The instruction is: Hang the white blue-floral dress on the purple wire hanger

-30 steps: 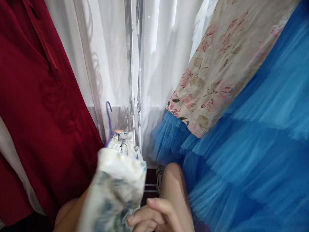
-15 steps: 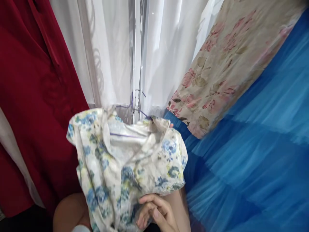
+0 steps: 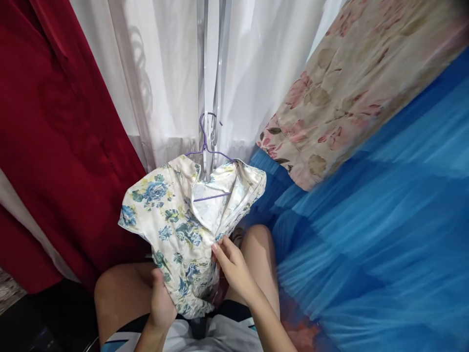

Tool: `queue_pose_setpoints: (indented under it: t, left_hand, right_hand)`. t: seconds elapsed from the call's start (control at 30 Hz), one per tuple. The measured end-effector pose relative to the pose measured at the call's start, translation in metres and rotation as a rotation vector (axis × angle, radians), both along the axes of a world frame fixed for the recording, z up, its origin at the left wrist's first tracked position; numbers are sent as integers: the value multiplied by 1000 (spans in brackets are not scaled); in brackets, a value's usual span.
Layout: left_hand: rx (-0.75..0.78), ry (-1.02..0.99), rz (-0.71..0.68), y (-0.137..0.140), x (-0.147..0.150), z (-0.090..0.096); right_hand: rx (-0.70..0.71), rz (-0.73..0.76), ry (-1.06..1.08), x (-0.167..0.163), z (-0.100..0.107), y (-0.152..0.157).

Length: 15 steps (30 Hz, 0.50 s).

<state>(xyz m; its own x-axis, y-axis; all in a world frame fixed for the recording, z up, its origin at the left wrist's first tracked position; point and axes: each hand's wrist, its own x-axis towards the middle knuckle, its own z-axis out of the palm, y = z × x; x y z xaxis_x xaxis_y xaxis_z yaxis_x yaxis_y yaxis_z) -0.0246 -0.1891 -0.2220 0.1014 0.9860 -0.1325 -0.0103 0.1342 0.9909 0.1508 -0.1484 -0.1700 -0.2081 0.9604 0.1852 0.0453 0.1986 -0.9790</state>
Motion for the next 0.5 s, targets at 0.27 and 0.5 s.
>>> queue_pose_setpoints:
  t: [0.27, 0.5]
  left_hand:
    - [504, 165, 973, 28, -23, -19]
    - [665, 415, 313, 31, 38, -1]
  right_hand:
    - [-165, -16, 213, -10, 2, 7]
    - [-345, 51, 463, -29, 0, 0]
